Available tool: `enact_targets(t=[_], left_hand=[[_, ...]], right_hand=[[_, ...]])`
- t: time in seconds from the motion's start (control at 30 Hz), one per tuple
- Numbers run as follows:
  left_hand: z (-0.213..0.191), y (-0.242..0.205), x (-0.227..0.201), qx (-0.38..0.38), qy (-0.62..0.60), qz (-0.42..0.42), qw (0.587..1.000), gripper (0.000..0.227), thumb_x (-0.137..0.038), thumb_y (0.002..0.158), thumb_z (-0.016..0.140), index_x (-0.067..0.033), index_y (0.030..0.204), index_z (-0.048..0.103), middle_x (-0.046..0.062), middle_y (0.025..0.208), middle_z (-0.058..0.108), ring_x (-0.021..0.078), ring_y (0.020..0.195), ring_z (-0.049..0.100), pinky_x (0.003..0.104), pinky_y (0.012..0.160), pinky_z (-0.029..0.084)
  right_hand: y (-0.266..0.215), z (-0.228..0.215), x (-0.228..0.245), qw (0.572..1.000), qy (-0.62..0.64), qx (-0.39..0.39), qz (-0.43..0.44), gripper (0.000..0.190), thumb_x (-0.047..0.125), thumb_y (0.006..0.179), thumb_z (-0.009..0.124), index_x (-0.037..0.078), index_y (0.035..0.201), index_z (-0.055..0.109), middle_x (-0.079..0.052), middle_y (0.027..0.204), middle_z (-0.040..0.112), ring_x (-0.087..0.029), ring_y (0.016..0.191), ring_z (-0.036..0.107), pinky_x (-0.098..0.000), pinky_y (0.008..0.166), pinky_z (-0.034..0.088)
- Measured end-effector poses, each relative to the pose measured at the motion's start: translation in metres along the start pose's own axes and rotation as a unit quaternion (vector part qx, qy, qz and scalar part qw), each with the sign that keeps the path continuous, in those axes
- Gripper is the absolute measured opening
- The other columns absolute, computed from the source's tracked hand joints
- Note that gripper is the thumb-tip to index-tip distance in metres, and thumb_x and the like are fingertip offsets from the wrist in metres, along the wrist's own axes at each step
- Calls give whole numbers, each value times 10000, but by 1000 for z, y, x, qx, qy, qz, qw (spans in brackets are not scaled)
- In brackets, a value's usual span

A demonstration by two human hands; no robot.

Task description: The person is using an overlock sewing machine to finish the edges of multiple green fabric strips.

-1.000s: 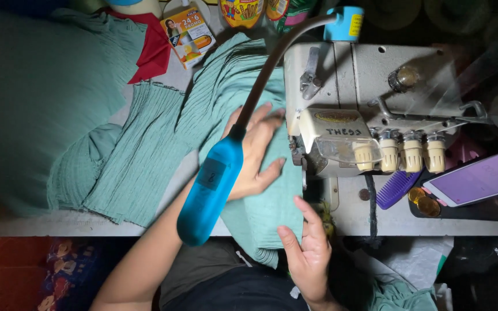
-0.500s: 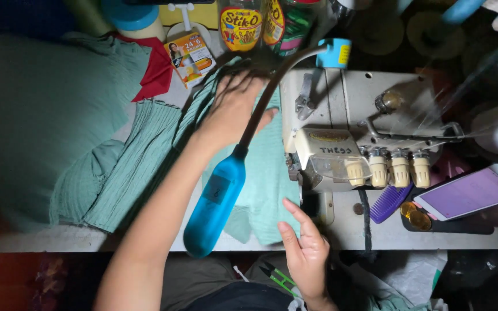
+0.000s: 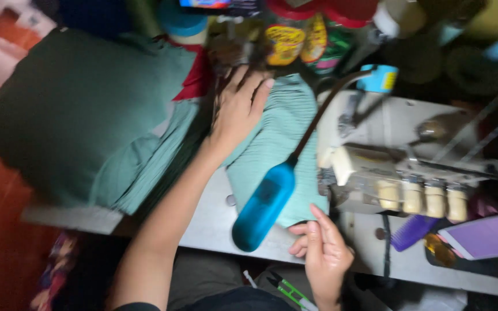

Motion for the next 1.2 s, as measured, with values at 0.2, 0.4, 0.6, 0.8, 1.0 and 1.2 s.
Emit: enact_targets(t=[0.2, 0.4, 0.6, 0.8, 1.0, 1.2], left_hand=[[-100, -72, 63, 70, 43, -87, 993, 66, -57, 917, 691, -54, 891, 631, 99, 860, 629, 218, 685, 606, 359, 638, 488], [-78, -135, 79, 295, 90, -301, 902, 391, -333, 876, 697, -26, 1091, 587, 179, 1111, 591, 344, 948, 598, 450, 710, 534], [-61, -140, 103, 221, 134, -266, 929, 198, -242, 922, 677, -75, 838, 611, 106, 859, 624, 285, 693, 615, 452, 547, 469], [-84, -124, 77, 130, -78, -269, 951, 163, -148, 969, 552, -69, 827, 533, 27, 750, 596, 145, 699, 564, 294, 635, 447], [-77, -147, -68, 139, -477, -372, 784, 216, -62, 933, 511, -22, 1102, 639, 92, 1018, 699, 163, 901, 673, 295, 796, 572], [-103, -106, -127, 136, -475, -260, 830, 281, -84, 1000, 427, 46, 1165, 613, 186, 1265, 582, 260, 1150, 604, 324, 992, 511]], right_hand=[[-14, 0, 13, 996, -50, 30, -63, 342, 77, 974, 466, -16, 1292, 548, -125, 754, 707, -118, 452, 610, -199, 485, 503], [-32, -4, 20, 993, -33, 37, -106, 274, 96, 968, 498, -4, 1200, 603, -121, 741, 712, -109, 450, 639, -169, 453, 481], [-40, -2, 27, 989, -37, 36, -136, 209, 93, 930, 536, 8, 1066, 669, -69, 668, 720, -68, 420, 628, -142, 433, 496], [-38, 1, 32, 990, -35, 59, -126, 197, 58, 901, 561, 3, 1049, 679, -93, 715, 747, -122, 546, 728, -167, 506, 593], [-66, 57, -71, 909, 173, 355, 129, 746, 217, 821, 727, 6, 1432, 353, -172, 1439, 499, -254, 1353, 469, -363, 1125, 327], [-52, 52, -16, 900, 235, 354, 91, 342, 290, 873, 668, -33, 978, 716, -145, 962, 760, -232, 928, 715, -334, 891, 532]])
Point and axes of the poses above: each hand's wrist, its own y-axis towards the middle knuckle, its own z-axis out of the palm, x = y × z, the point moved 7 cm from there along y, towards the middle knuckle
